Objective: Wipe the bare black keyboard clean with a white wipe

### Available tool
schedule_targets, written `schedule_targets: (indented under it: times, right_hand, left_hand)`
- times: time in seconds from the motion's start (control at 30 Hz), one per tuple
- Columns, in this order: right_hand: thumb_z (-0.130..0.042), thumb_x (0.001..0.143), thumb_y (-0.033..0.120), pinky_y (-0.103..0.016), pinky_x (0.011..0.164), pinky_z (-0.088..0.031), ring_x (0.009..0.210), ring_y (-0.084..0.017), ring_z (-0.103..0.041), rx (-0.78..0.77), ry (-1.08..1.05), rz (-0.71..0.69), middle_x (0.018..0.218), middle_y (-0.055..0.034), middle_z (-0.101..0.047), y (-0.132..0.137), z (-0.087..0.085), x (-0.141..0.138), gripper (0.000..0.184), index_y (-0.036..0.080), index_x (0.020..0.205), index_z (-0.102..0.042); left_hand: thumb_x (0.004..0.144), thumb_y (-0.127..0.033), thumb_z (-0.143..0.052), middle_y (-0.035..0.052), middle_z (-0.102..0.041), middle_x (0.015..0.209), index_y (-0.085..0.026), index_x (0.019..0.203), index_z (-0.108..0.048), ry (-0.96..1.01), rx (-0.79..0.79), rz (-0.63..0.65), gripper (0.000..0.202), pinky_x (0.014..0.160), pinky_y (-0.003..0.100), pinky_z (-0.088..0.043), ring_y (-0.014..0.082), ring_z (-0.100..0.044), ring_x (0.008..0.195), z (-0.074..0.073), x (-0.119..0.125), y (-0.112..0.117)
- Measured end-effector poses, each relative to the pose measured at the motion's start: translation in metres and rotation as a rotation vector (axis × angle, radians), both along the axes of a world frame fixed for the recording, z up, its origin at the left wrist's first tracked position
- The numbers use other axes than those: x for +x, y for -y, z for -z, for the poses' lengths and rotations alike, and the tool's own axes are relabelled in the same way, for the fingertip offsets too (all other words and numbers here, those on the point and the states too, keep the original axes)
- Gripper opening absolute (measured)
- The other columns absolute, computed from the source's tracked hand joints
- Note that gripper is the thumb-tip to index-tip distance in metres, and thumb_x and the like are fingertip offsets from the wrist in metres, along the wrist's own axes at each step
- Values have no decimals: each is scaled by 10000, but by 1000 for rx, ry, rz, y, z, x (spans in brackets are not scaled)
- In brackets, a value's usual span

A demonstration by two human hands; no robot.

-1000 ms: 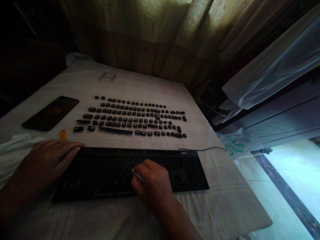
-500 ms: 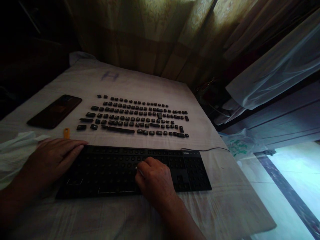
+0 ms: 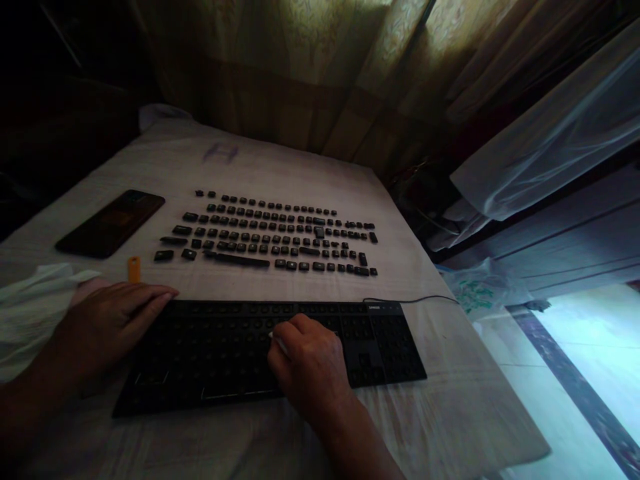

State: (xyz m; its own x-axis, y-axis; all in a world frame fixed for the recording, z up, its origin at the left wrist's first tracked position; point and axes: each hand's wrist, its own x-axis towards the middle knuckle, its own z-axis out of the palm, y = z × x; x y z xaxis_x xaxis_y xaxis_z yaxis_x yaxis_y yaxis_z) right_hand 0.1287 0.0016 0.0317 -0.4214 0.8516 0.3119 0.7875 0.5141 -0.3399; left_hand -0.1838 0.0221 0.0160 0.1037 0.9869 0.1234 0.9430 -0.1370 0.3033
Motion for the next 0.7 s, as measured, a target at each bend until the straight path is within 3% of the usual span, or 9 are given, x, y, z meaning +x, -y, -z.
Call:
schedule_targets:
  times: [0.47,0.6,0.7]
  right_hand:
    - [-585,757,87,-226,532,-358,560,-116,-562,-1,92,-13,660,7,-619,7,5,-7,159,211,664,-621]
    - [-565,790,88,-211,534,-417,564,-115,-595,0,-31,-28,675,1,-641,10,8,-3,160,205,731,-657]
    - [-545,850,99,-209,549,-478,584,-124,-631,95,-209,-37,699,-19,-668,14,15,-1,160,192,804,-667]
  left_hand:
    - [940,-530,-303,82,-793,999,-232,958,-730,24,22,17,521,858,433,-507,266,-714,914,5,1,0]
    - [933,-561,-327,68,-790,1006,-263,978,-734,-46,4,83,506,882,474,-483,286,-711,929,-2,-3,1]
    - [922,-555,-321,67,-790,925,-286,906,-746,-136,-10,79,503,857,523,-477,315,-707,846,-11,-4,5]
